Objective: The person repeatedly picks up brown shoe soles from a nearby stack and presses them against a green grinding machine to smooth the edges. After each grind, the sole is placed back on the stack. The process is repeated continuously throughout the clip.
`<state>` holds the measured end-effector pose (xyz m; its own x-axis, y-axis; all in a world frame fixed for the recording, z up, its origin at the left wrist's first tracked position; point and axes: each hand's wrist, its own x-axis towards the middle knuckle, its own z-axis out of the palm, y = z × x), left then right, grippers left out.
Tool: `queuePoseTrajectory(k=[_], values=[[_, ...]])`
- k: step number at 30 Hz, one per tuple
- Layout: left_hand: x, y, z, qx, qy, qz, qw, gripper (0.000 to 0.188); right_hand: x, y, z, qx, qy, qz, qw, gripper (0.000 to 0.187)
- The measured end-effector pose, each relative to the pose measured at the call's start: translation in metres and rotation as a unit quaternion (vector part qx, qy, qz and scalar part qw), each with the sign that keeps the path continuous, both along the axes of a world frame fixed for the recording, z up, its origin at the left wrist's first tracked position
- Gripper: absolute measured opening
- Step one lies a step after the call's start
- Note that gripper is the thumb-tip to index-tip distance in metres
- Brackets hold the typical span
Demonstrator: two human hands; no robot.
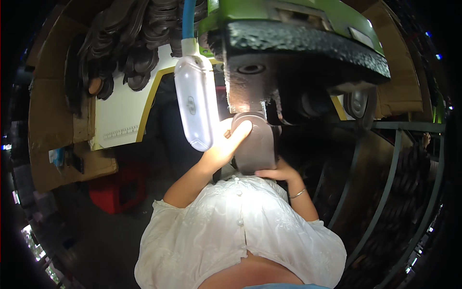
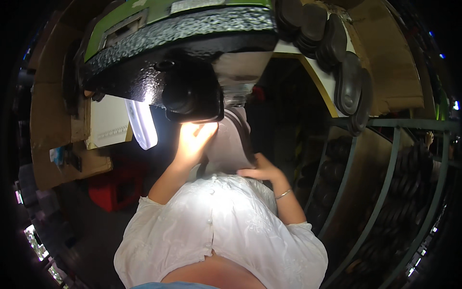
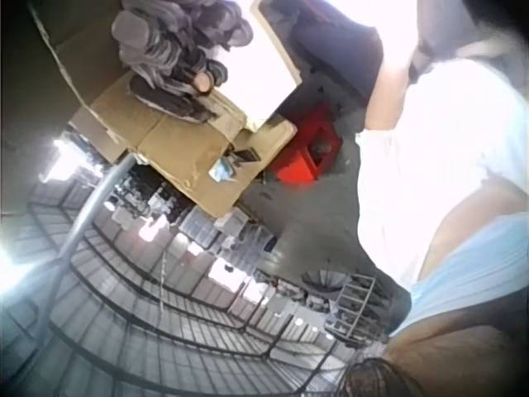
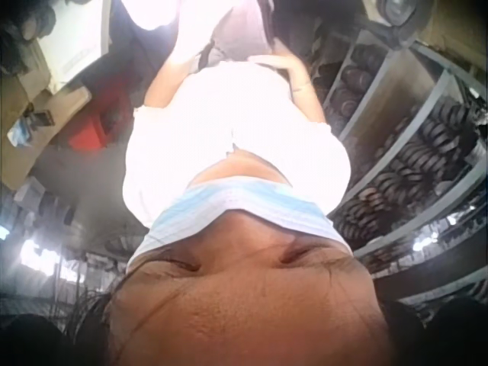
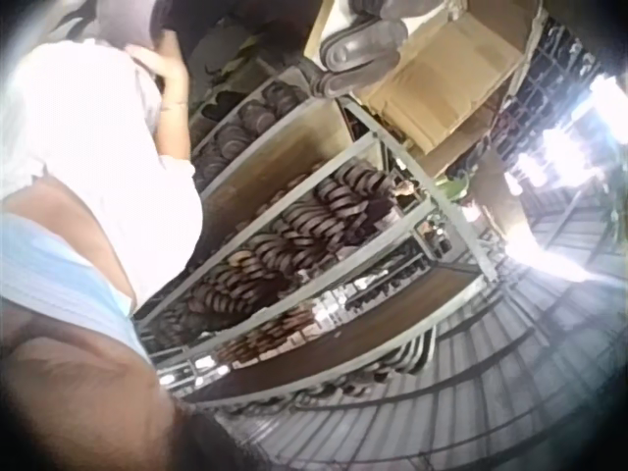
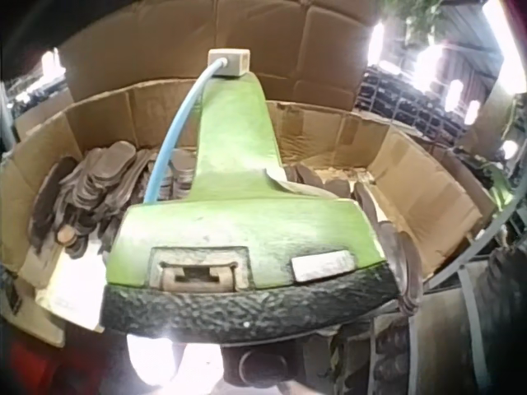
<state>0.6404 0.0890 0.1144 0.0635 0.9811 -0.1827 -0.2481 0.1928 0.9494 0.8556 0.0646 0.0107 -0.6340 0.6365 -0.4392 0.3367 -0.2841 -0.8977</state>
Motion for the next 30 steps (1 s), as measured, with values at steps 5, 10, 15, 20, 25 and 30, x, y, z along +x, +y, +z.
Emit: queuePoseTrajectory(k=[5, 10, 15, 20, 25, 30], values=[[-0.001, -0.003, -0.009, 0.015, -0.072, -0.009, 0.997, 0.019, 0.084, 0.012, -0.018, -0.052, 0.189, -0.292, 0.936, 0.035], [-0.01, -0.006, -0.024, -0.003, -0.022, -0.023, 0.999, 0.028, 0.073, 0.039, 0.026, -0.008, 0.362, -0.478, 0.8, 0.051], [-0.029, -0.019, -0.046, 0.013, -0.033, 0.073, 0.997, 0.043, 0.041, 0.052, 0.052, 0.045, 0.355, -0.459, 0.813, 0.049], [-0.062, -0.028, -0.044, 0.0, -0.104, 0.12, 0.987, 0.04, 0.008, 0.049, 0.052, 0.046, 0.341, -0.393, 0.853, 0.048], [-0.089, -0.044, -0.051, -0.09, -0.046, 0.11, 0.989, 0.029, -0.026, 0.059, 0.073, 0.117, 0.298, -0.289, 0.902, 0.054], [-0.086, -0.054, -0.094, -0.067, 0.151, -0.021, 0.986, 0.04, -0.052, 0.077, 0.1, 0.243, 0.217, -0.192, 0.926, 0.062]])
